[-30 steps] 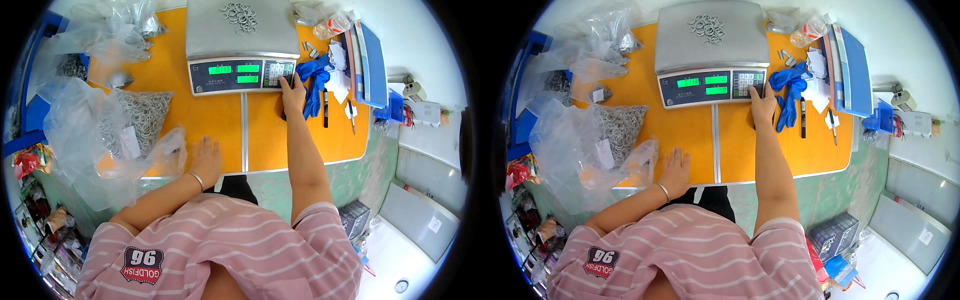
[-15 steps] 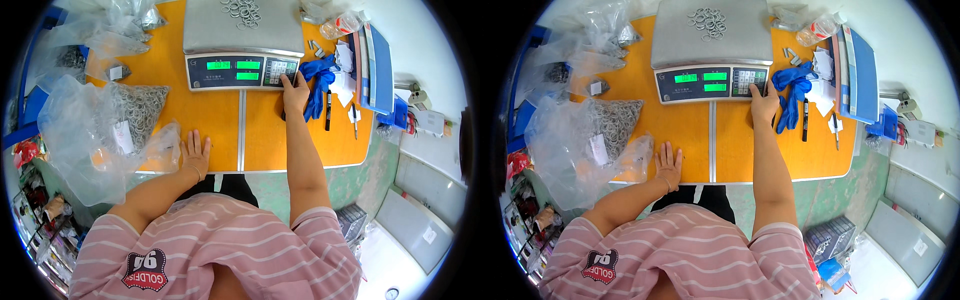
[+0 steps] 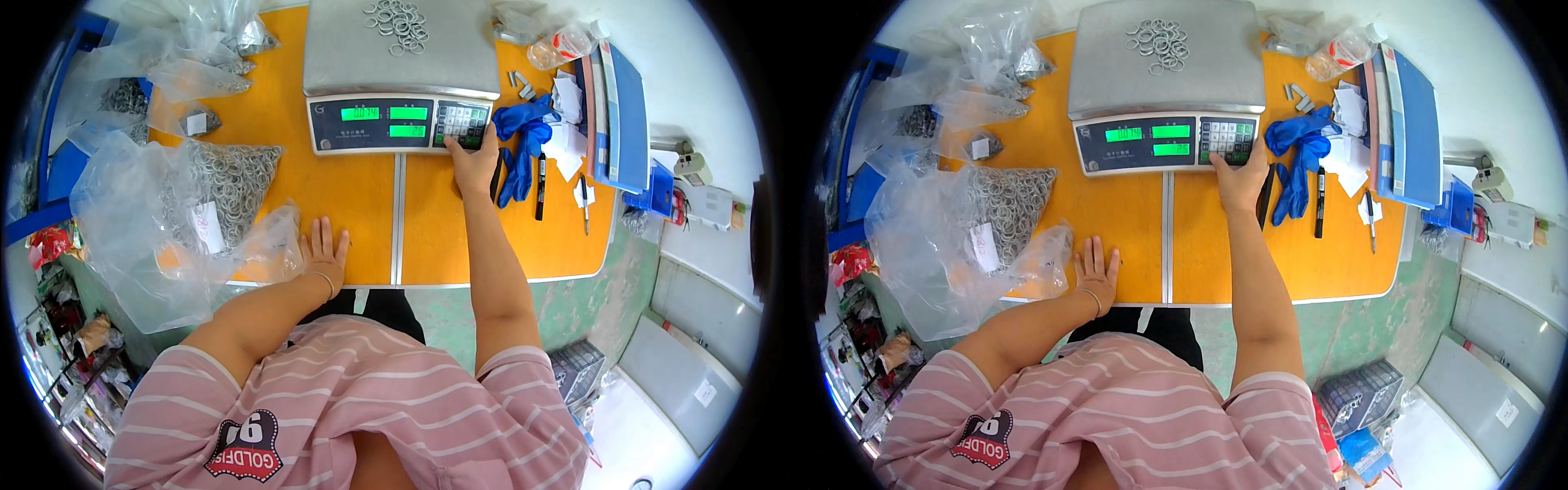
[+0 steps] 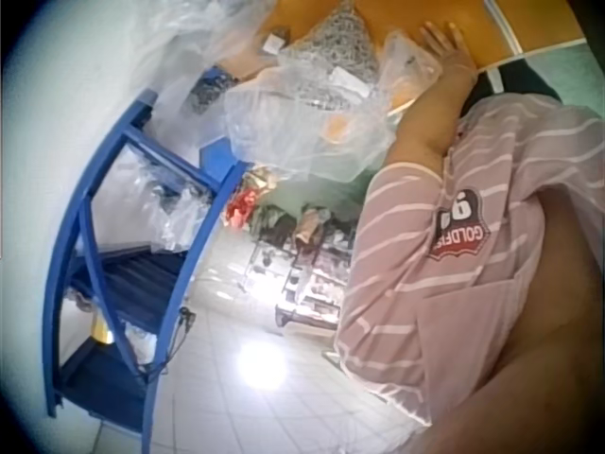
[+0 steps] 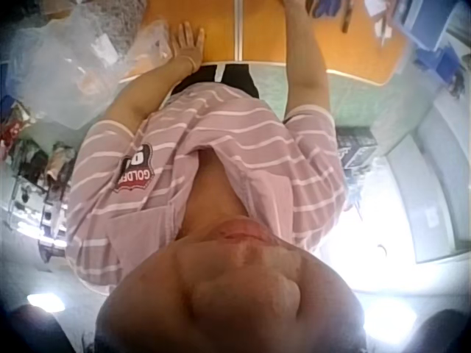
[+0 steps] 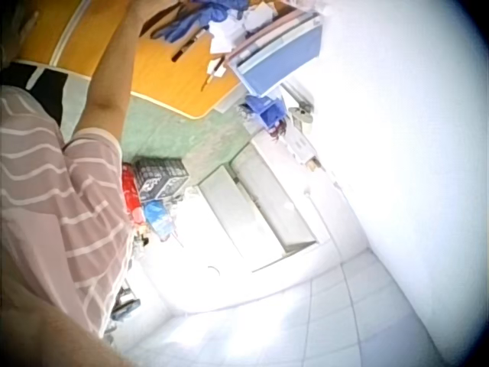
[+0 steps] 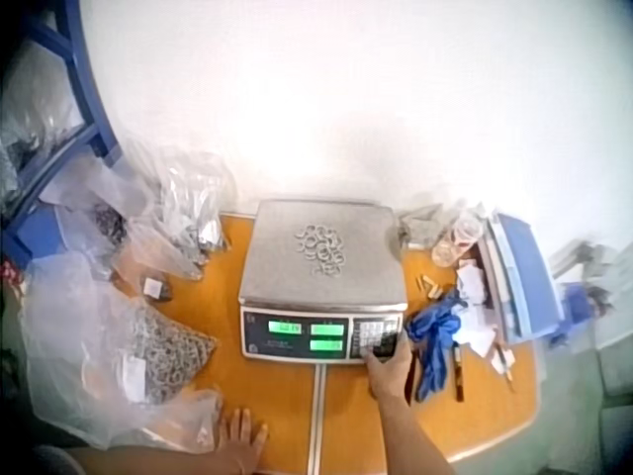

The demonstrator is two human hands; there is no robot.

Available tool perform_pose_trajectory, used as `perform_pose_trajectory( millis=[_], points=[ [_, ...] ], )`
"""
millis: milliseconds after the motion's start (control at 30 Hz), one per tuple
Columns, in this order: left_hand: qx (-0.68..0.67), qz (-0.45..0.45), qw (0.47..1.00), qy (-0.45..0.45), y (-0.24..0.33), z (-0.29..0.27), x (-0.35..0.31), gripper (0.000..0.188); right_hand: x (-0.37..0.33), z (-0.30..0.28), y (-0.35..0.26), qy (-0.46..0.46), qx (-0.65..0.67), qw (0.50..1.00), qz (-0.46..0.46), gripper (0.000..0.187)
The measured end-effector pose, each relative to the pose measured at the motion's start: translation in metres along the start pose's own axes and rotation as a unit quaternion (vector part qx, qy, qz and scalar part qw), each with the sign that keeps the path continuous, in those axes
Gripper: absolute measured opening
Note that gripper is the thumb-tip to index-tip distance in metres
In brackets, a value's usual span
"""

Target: The person sorts small metal rings on a green table, then moves to a yellow table to weigh them on a digital scale. They place the rings into a plastic bag, write on a label with a marker, and attach it to the bag.

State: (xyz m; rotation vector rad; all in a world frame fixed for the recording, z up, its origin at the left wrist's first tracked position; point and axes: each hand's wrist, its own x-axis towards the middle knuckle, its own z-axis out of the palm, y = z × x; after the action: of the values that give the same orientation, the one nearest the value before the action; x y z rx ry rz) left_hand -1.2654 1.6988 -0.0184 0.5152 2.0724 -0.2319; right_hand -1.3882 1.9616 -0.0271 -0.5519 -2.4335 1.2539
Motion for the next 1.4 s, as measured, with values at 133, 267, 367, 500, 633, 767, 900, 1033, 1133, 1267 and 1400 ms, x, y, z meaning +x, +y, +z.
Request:
perform_pose_trajectory(
  millis=[133,267,367,500,633,767,900,1033,1133,1267,1400],
  points=[
    [-0.011,-0.005,1.0,0.02,0.0,0.003,0.002,0.074,0.005,-0.004,-0.011,-0.037,0.02,0.999,0.013,0.052],
    [0.007,-0.01,1.0,-0.005,0.003,-0.013,-0.006,0.076,0.013,-0.013,-0.002,-0.068,0.092,0.99,0.08,0.042],
    [-0.006,-0.009,1.0,0.025,0.002,-0.004,-0.002,0.076,0.032,-0.019,0.003,-0.075,0.187,0.968,0.148,0.039],
    [-0.009,-0.011,1.0,0.024,0.001,-0.003,0.0,0.075,0.046,-0.02,0.006,-0.064,0.187,0.952,0.232,0.041],
    [-0.008,-0.014,1.0,0.018,0.001,0.001,0.002,0.074,0.046,-0.02,0.0,-0.068,0.174,0.959,0.215,0.045],
    [-0.024,-0.01,0.999,0.02,0.0,0.005,0.003,0.072,0.046,-0.014,0.01,-0.042,0.111,0.978,0.173,0.037],
    [-0.051,0.0,0.999,0.013,-0.001,0.008,0.003,0.071,0.047,-0.013,0.022,-0.035,0.102,0.984,0.138,0.031],
    [-0.037,0.0,0.999,0.013,-0.001,0.009,0.003,0.072,0.044,-0.014,0.02,-0.039,0.059,0.994,0.088,0.028],
    [-0.024,-0.005,1.0,0.015,-0.002,0.004,0.001,0.075,0.045,-0.012,0.02,-0.033,0.032,0.996,0.07,0.026],
    [-0.049,-0.006,0.998,0.044,-0.001,0.001,0.001,0.081,0.049,-0.032,0.014,-0.116,0.003,0.984,0.132,0.03],
    [-0.104,-0.026,0.993,0.045,0.007,-0.015,-0.02,0.082,-0.006,-0.039,-0.021,-0.044,-0.046,0.998,0.016,0.034]
  ],
)
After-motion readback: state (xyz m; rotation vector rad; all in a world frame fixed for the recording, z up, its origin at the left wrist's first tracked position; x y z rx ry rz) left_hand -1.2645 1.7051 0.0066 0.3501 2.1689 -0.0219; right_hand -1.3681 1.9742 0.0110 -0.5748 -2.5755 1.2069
